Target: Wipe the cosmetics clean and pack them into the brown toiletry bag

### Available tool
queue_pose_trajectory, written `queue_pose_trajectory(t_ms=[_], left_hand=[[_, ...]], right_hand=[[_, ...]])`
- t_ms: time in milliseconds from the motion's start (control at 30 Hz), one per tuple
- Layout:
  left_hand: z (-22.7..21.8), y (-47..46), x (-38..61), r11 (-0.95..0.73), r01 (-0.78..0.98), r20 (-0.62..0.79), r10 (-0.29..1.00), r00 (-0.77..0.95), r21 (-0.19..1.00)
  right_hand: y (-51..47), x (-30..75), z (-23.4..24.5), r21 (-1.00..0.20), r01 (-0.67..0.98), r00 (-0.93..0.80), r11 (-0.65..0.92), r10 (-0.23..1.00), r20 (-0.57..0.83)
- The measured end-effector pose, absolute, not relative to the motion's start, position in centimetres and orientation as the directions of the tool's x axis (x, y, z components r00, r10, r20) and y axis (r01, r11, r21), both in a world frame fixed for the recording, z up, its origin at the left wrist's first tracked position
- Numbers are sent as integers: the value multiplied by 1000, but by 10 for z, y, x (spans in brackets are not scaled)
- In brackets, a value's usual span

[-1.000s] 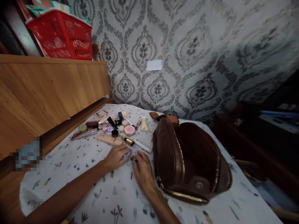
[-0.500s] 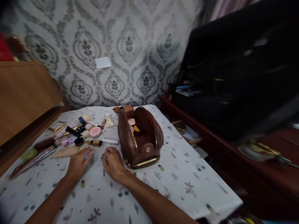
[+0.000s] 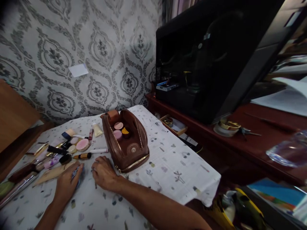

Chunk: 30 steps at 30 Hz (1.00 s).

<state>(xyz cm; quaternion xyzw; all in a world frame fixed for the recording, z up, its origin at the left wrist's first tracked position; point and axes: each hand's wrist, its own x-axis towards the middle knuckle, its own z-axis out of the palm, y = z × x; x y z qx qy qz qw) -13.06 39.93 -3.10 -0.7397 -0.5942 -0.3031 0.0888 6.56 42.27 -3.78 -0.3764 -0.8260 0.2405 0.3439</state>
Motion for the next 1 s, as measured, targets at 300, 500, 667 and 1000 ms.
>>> queue_pose_trajectory(t_ms=[300, 500, 667, 1000], left_hand=[[-20, 399, -125, -296, 887, 554, 831, 56, 354], [-10, 400, -135, -173, 918, 537, 842, -51, 358], [-10, 403, -159, -19, 949, 530, 833, -158, 314], [27, 425, -270, 425, 895, 366, 818, -444, 137]], right_hand=[[426, 66, -40, -655, 457, -480, 602, 787, 388], [431, 66, -45, -684, 384, -513, 620, 759, 400], [437, 67, -56, -660, 348, -523, 665, 723, 452], [438, 66, -58, -643, 363, -519, 674, 719, 461]])
